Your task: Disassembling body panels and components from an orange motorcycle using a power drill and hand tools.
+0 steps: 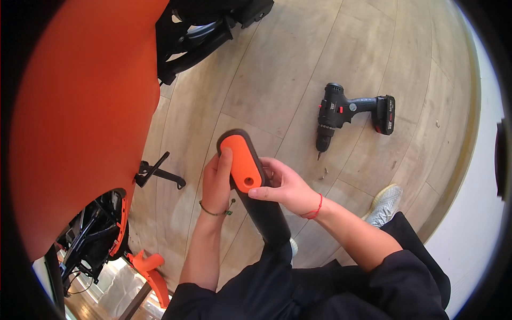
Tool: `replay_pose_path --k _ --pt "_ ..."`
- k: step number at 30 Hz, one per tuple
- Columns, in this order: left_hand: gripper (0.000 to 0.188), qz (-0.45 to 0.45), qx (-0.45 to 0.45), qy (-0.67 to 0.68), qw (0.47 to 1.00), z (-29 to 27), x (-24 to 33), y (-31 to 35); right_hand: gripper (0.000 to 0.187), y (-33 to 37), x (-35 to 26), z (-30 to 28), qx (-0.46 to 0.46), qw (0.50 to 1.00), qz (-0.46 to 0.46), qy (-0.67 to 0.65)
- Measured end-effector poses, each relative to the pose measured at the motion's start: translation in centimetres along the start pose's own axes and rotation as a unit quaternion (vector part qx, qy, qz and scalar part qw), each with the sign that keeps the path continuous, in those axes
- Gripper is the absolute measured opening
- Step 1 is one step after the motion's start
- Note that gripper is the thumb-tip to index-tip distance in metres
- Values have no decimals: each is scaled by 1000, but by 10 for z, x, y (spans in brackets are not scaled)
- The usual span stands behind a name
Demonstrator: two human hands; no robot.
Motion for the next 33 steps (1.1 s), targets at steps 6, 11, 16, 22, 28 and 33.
replay_pose_path --k 6,11,16,22,28,33 --pt "30 74 -120 -114 983 16 14 19 61 -7 -3 -6 6 995 -7 -104" --pt "26 67 -137 -69 986 19 19 22 61 -4 -12 -4 4 995 -34 -94" --pt "23 39 -147 -79 985 23 16 22 66 -4 -7 -14 18 997 -17 -71" --pt "26 -81 -153 -44 984 4 -42 11 66 -2 33 -46 127 969 -75 196" --pt "21 -81 -43 96 991 -12 -72 -6 19 53 66 -167 422 809 -139 385" --pt "25 -123 -47 116 984 4 -87 3 15 78 47 -202 507 711 -150 464"
Point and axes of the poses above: each hand's wrist, its own y-axis away from the middle knuckle, its own z-axis out of the palm, x = y × z, the point moved 8 cm from there along -y, towards the middle knuckle, and after that the axes turned 10 degrees about x, right-handed, at the moved point
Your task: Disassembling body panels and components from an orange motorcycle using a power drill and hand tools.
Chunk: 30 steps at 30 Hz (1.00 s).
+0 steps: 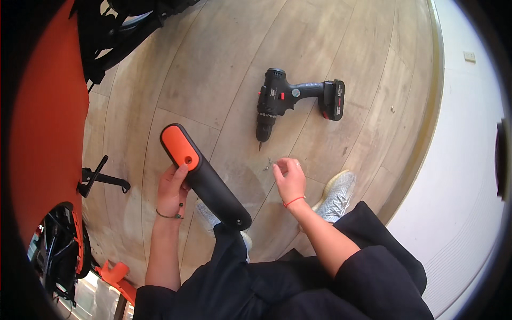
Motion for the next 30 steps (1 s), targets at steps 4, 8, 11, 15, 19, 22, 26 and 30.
replay_pose_path --k 4,8,11,15,19,22,26,30 --pt "29 -21 -32 -23 999 6 -18 4 14 -7 -11 11 -19 996 -63 66" --pt "32 -28 -66 -8 997 20 -27 10 10 -12 -17 16 -30 989 -96 109" --pt "32 -30 -66 -19 997 21 -29 10 10 -10 -53 12 -48 994 -99 -18" --pt "31 -10 -68 -32 997 26 -27 15 10 -3 -132 3 -113 970 -117 -178" --pt "30 9 -77 -76 994 25 -24 17 11 7 -173 1 -174 944 -166 -224" --pt "30 7 -84 -58 995 32 -23 19 12 14 -184 2 -185 933 -217 -219" --pt "29 1 -86 -29 996 34 -29 19 13 16 -182 3 -186 941 -189 -209" --pt "35 -14 -93 -22 995 33 -37 18 14 18 -187 -2 -162 938 -252 -174"
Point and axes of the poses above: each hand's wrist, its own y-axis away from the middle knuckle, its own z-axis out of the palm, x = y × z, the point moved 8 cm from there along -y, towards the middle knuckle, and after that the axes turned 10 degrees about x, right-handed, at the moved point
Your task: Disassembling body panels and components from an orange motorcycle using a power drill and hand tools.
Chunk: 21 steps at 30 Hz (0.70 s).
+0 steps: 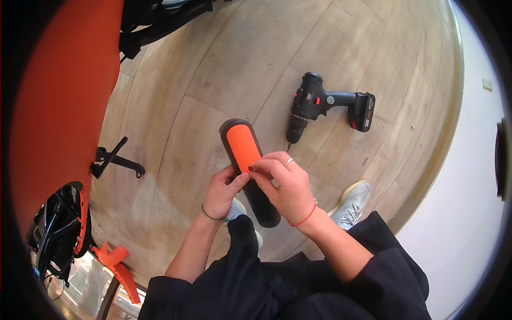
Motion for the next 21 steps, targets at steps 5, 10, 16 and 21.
replay_pose_path --k 5,10,16,21 --pt "35 -6 -19 4 1000 8 1 -3 15 -5 -1 -8 -8 1000 0 29" --pt "32 -6 10 11 1000 6 0 -1 14 -9 2 -3 -38 995 81 -31" --pt "34 -55 73 75 993 -7 -13 0 15 -40 18 -10 63 974 164 -140" --pt "25 -52 112 134 983 -16 -15 -15 22 -104 25 -11 101 935 218 -261"
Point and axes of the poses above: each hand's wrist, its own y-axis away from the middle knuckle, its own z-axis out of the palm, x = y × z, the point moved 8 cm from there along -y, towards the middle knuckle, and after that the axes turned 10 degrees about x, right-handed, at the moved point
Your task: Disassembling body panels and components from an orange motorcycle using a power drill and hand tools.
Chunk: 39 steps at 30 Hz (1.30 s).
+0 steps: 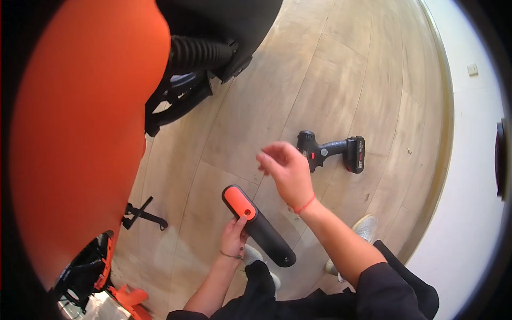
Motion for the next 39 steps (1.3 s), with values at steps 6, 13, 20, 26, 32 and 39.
replay_pose_path --k 6,13,20,26,32,39 --pt "17 16 64 -57 996 -24 2 -22 22 -73 -14 29 34 992 -13 -125" --pt "16 20 90 -121 988 -26 -3 -39 23 -102 0 47 37 983 20 -180" --pt "18 25 98 -204 974 -34 -6 -43 20 -104 0 78 39 971 19 -235" --pt "15 15 106 -187 976 -34 -7 -44 18 -105 -2 82 42 976 -44 -208" --pt "13 12 120 -187 975 -31 -5 -42 14 -109 0 87 78 966 -47 -243" --pt "21 14 93 -186 978 -40 -10 -42 17 -109 -6 92 72 971 -48 -223"
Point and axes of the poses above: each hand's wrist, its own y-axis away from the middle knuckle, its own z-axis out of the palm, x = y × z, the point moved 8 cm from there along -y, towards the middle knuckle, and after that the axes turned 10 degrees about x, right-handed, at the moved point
